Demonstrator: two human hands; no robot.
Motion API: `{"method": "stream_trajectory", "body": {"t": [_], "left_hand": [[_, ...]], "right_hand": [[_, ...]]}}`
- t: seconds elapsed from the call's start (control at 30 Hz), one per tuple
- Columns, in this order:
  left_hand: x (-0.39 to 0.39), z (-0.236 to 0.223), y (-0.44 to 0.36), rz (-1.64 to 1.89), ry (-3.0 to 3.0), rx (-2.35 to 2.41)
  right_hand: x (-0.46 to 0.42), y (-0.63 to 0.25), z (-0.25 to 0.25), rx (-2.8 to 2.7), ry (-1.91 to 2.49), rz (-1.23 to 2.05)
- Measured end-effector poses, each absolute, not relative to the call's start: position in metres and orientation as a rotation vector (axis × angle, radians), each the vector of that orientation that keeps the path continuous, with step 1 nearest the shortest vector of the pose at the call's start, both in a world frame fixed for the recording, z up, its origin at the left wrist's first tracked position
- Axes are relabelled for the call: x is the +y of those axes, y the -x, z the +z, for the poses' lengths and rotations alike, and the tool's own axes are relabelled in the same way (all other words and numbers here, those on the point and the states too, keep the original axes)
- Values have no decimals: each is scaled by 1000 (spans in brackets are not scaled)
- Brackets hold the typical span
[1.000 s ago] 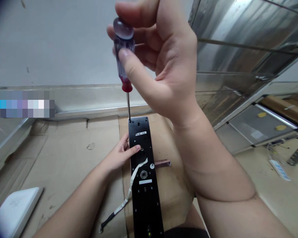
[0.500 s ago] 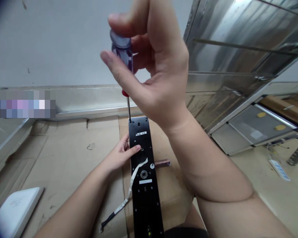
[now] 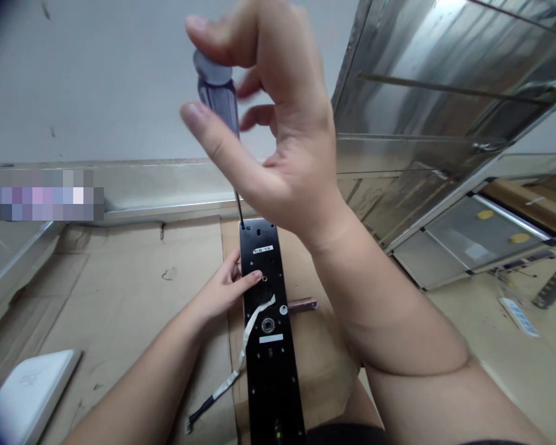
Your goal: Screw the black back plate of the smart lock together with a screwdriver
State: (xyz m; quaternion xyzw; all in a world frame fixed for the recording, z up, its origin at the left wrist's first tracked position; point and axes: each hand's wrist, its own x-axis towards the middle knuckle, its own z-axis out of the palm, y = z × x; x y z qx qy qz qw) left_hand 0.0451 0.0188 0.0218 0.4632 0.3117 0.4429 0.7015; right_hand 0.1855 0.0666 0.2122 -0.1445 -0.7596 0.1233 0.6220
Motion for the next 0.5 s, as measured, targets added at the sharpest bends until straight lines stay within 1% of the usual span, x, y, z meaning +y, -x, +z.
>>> {"method": "stream_trajectory", "body": {"t": [0.27, 0.43, 0.5], "left_hand": [[19, 20, -44, 979, -1036, 671], [19, 20, -44, 977, -1037, 679], [19, 21, -44, 972, -1032, 681]], "right_hand": [[63, -179, 214, -1639, 353, 85], [56, -179, 219, -1592, 297, 239], [56, -179, 220, -1590, 328, 216]]}}
